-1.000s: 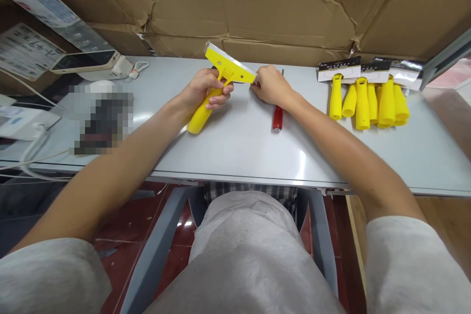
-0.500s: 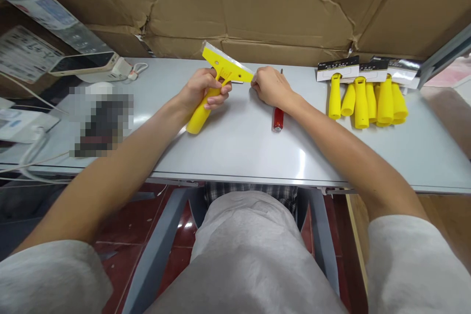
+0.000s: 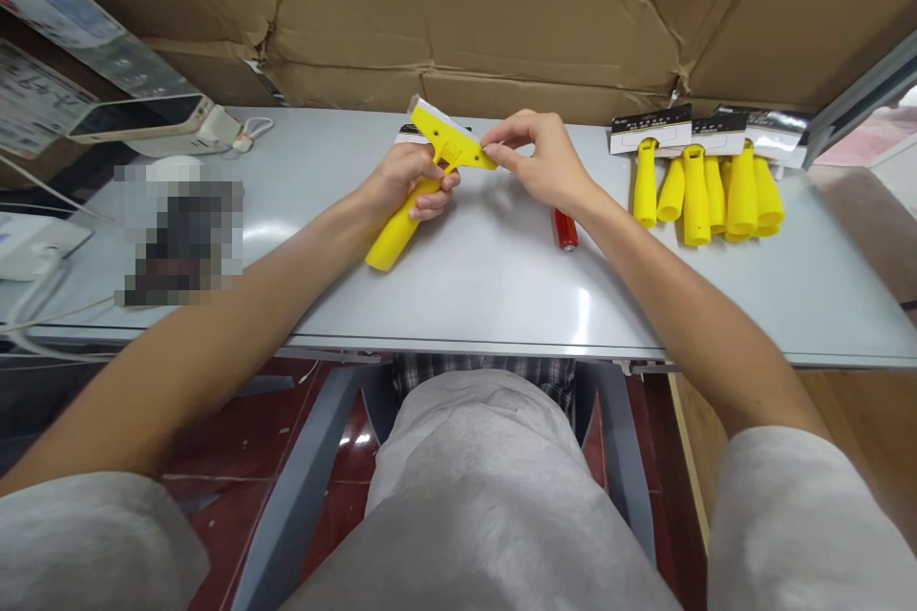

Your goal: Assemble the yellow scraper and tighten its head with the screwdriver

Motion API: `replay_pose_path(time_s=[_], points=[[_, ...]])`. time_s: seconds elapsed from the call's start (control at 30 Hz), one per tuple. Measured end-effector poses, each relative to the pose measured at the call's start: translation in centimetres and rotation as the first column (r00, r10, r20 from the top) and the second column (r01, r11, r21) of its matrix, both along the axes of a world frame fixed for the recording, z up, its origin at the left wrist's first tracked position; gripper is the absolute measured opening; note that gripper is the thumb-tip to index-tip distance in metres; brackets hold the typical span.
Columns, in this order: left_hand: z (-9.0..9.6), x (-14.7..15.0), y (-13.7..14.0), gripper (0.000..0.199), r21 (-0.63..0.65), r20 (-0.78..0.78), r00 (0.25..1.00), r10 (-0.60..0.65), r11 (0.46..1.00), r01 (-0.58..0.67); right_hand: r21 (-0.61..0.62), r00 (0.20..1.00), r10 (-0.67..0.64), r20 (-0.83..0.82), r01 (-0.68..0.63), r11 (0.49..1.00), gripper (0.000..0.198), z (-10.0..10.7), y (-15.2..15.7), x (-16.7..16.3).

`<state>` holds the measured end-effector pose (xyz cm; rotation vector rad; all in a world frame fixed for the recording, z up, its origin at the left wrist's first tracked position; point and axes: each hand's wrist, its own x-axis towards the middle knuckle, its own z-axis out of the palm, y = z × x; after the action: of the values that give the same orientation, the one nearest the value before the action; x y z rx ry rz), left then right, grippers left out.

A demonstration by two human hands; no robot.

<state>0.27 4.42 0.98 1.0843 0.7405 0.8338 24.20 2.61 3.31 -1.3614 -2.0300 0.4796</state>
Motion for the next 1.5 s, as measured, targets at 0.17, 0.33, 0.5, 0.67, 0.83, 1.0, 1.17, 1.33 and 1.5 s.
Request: replay_pose_path(time_s=[0.17, 0.33, 0.5, 0.67, 0.83, 1.0, 1.17, 1.33, 1.5], points=[[0.3, 0.5, -1.0, 0.029, 0.015, 0.024, 0.998, 0.056, 0.998, -0.056, -0.035, 0.998, 0.019, -0.058, -0.021, 0.999, 0.039, -0.3, -0.2, 0.1], [0.2, 0.4, -1.0, 0.033, 0.030, 0.037, 0.999, 0.006, 1.000, -0.007, -0.027, 0.998, 0.027, -0.053, -0.028, 0.999, 0.034, 0.0, -0.7, -0.2], [-0.1, 0.4, -0.8, 0.031, 0.065, 0.050, 0.999, -0.020, 0.998, 0.017, -0.044, 1.000, 0.005, -0.018, -0.006, 0.999, 0.040, 0.4, -1.1, -0.5], [0.1, 0.6, -1.2, 0.025, 0.072, 0.023, 1.000, 0.001, 0.997, -0.003, -0.029, 1.000, -0.008, -0.002, 0.008, 1.000, 0.045, 0.6, -1.2, -0.6], [0.5, 0.6, -1.5, 0.026, 0.074, -0.034, 0.999, 0.018, 0.997, -0.015, -0.036, 1.000, -0.009, -0.028, 0.008, 0.999, 0.039, 0.3, -1.2, -0.8], [0.7, 0.7, -1.8, 0.029, 0.096, -0.032, 0.999, 0.016, 0.995, -0.013, -0.074, 1.000, -0.018, -0.008, 0.018, 0.997, 0.043, 0.3, -1.3, -0.9], [0.9, 1.0, -2.1, 0.026, 0.084, -0.036, 0.999, 0.037, 0.996, -0.034, -0.080, 0.999, -0.034, 0.036, 0.037, 0.996, 0.046, -0.1, -1.1, -0.8], [1.0, 1.2, -2.4, 0.023, 0.131, -0.073, 0.995, 0.064, 0.990, -0.054, -0.167, 0.997, -0.077, -0.032, 0.070, 0.983, 0.046, -1.0, -0.8, -0.8], [1.1, 1.5, -2.8, 0.016, 0.154, -0.086, 0.992, 0.094, 0.985, -0.080, -0.261, 0.977, -0.125, -0.172, 0.077, 0.962, 0.038, -0.7, -1.0, -0.9]])
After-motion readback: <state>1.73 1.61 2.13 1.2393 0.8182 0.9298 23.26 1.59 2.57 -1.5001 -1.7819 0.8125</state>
